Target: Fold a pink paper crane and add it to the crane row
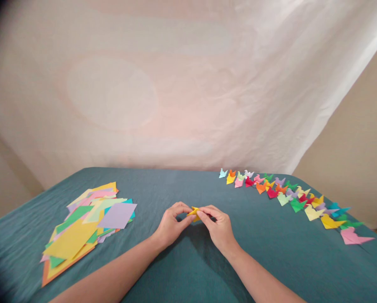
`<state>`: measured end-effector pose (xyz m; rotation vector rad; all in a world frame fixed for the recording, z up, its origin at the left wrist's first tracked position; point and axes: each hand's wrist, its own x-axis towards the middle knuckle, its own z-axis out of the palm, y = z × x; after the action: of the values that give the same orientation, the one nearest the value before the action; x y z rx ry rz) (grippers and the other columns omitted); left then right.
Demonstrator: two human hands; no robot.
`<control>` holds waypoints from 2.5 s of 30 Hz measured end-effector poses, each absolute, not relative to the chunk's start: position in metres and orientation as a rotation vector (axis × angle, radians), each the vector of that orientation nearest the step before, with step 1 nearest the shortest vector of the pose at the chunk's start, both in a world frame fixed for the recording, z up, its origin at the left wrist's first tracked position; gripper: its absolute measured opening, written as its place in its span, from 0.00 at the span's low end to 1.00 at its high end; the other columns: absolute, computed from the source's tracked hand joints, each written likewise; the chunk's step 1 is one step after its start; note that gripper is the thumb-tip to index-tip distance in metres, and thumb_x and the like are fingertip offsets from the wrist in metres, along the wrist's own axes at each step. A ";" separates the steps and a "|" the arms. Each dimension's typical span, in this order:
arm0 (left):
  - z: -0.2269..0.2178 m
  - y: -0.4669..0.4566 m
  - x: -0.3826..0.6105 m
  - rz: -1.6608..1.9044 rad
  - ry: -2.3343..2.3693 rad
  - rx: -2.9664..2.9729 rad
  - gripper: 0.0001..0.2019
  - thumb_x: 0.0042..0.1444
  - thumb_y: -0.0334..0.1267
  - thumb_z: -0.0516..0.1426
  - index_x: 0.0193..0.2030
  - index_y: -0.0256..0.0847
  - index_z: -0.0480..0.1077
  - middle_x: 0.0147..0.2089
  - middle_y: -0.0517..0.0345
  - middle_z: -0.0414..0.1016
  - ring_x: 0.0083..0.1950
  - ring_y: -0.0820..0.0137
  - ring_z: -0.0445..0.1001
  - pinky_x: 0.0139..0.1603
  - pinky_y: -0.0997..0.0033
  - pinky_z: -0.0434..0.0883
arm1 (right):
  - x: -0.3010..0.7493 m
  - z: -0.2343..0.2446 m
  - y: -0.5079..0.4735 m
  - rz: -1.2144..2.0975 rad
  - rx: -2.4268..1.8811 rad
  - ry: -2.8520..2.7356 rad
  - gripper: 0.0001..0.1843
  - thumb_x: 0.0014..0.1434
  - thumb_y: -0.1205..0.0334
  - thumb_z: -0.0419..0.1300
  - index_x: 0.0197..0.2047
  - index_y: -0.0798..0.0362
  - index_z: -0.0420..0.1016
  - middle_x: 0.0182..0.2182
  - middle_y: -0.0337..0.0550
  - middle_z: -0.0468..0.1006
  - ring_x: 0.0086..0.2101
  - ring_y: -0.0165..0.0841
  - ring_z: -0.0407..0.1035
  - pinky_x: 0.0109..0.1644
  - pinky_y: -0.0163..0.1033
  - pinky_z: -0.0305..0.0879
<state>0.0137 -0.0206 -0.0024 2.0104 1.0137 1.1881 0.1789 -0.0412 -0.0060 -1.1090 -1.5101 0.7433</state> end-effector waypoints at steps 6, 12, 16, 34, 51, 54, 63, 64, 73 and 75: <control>-0.002 -0.020 0.013 1.104 1.049 2.060 0.07 0.57 0.38 0.55 0.32 0.40 0.74 0.34 0.57 0.73 0.39 0.70 0.70 0.44 0.70 0.65 | 0.182 -0.015 -0.036 0.843 -1.120 -1.446 0.11 0.55 0.55 0.59 0.35 0.53 0.78 0.33 0.43 0.77 0.34 0.35 0.69 0.39 0.37 0.65; -0.002 -0.021 0.013 1.104 1.081 2.113 0.07 0.56 0.37 0.55 0.32 0.40 0.73 0.33 0.58 0.72 0.38 0.70 0.69 0.43 0.71 0.64 | 0.183 -0.018 -0.036 0.839 -1.140 -1.471 0.11 0.55 0.54 0.60 0.34 0.53 0.77 0.32 0.43 0.77 0.33 0.35 0.69 0.39 0.38 0.64; -0.003 -0.022 0.013 1.103 1.087 2.133 0.07 0.57 0.37 0.55 0.31 0.40 0.72 0.33 0.58 0.72 0.38 0.70 0.69 0.43 0.71 0.64 | 0.183 -0.016 -0.036 0.786 -1.188 -1.504 0.12 0.54 0.54 0.60 0.35 0.53 0.78 0.31 0.43 0.77 0.32 0.35 0.68 0.38 0.38 0.64; -0.006 -0.020 0.013 1.151 1.052 1.876 0.13 0.54 0.38 0.57 0.45 0.39 0.63 0.39 0.57 0.72 0.42 0.70 0.71 0.48 0.69 0.65 | 0.183 -0.015 -0.036 0.954 -1.153 -1.474 0.13 0.55 0.53 0.59 0.35 0.55 0.78 0.29 0.41 0.76 0.31 0.32 0.66 0.35 0.34 0.61; -0.008 -0.018 0.012 0.949 1.101 2.050 0.08 0.57 0.37 0.52 0.41 0.40 0.69 0.32 0.59 0.75 0.32 0.72 0.72 0.35 0.74 0.67 | 0.185 -0.018 -0.026 0.592 -1.397 -1.852 0.18 0.60 0.54 0.49 0.26 0.53 0.73 0.25 0.40 0.73 0.30 0.34 0.66 0.34 0.36 0.60; -0.006 -0.012 0.009 0.840 1.143 2.163 0.09 0.57 0.36 0.51 0.41 0.40 0.70 0.31 0.60 0.75 0.31 0.72 0.72 0.35 0.74 0.67 | 0.187 -0.019 -0.016 0.574 -1.402 -1.909 0.16 0.58 0.55 0.52 0.23 0.52 0.73 0.28 0.41 0.75 0.32 0.34 0.67 0.38 0.38 0.60; 0.005 0.021 0.000 0.658 1.013 2.286 0.09 0.54 0.35 0.54 0.42 0.41 0.71 0.28 0.62 0.73 0.28 0.73 0.70 0.32 0.76 0.65 | 0.192 -0.014 0.012 0.512 -1.416 -2.047 0.13 0.55 0.58 0.57 0.22 0.51 0.72 0.32 0.40 0.74 0.36 0.34 0.66 0.43 0.41 0.58; 0.005 0.023 -0.001 0.650 1.000 2.303 0.09 0.54 0.35 0.54 0.42 0.41 0.71 0.29 0.62 0.73 0.29 0.72 0.70 0.33 0.75 0.65 | 0.193 -0.015 0.013 0.502 -1.419 -2.052 0.13 0.55 0.58 0.57 0.22 0.51 0.72 0.32 0.40 0.74 0.36 0.34 0.66 0.43 0.41 0.57; 0.000 0.027 -0.008 0.664 0.848 2.569 0.06 0.56 0.35 0.54 0.39 0.40 0.71 0.36 0.55 0.72 0.41 0.67 0.68 0.46 0.68 0.64 | 0.192 -0.023 0.015 0.312 -1.422 -2.115 0.10 0.56 0.58 0.57 0.25 0.51 0.71 0.33 0.41 0.72 0.36 0.35 0.63 0.41 0.42 0.55; 0.000 0.027 -0.009 0.677 0.807 2.605 0.06 0.57 0.34 0.53 0.37 0.40 0.71 0.40 0.53 0.71 0.44 0.66 0.68 0.49 0.66 0.63 | 0.192 -0.024 0.014 0.287 -1.430 -2.117 0.09 0.56 0.59 0.57 0.26 0.51 0.70 0.33 0.42 0.71 0.36 0.35 0.62 0.41 0.42 0.55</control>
<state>-0.0086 0.0273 -0.0004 2.6049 0.8068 0.6771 0.1919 0.0143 -0.0237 -1.4301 -2.1167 0.2870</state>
